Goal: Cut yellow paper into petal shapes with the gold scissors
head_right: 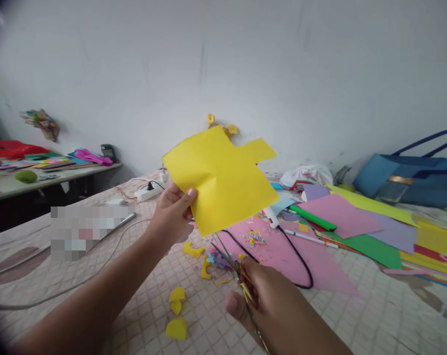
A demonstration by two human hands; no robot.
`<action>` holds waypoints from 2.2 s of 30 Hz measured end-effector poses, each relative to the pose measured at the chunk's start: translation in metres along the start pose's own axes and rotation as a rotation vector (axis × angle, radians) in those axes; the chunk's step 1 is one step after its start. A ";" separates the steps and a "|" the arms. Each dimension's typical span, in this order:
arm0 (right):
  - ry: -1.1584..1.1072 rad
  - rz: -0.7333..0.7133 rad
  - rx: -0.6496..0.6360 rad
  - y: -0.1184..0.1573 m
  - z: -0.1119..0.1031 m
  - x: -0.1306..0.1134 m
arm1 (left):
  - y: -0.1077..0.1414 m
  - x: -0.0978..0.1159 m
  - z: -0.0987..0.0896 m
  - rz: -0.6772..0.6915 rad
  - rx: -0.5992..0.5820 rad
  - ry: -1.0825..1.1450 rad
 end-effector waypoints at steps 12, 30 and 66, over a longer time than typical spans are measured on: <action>-0.012 0.146 -0.283 -0.012 0.003 0.015 | 0.015 -0.003 0.020 -0.009 -0.001 0.026; -0.156 0.265 -0.338 -0.006 0.019 0.053 | 0.017 0.003 0.015 0.018 0.071 -0.105; 0.081 0.140 -0.237 -0.013 0.000 0.037 | 0.018 -0.004 0.010 -0.072 0.161 0.330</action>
Point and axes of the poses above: each hand's wrist, its own y-axis away from the middle knuckle, its own z-axis out of the palm, x = y × z, the point moved 10 cm from there along -y, towards the middle knuckle, and after that the axes turned 4 degrees about -y, right-handed, at the moved point
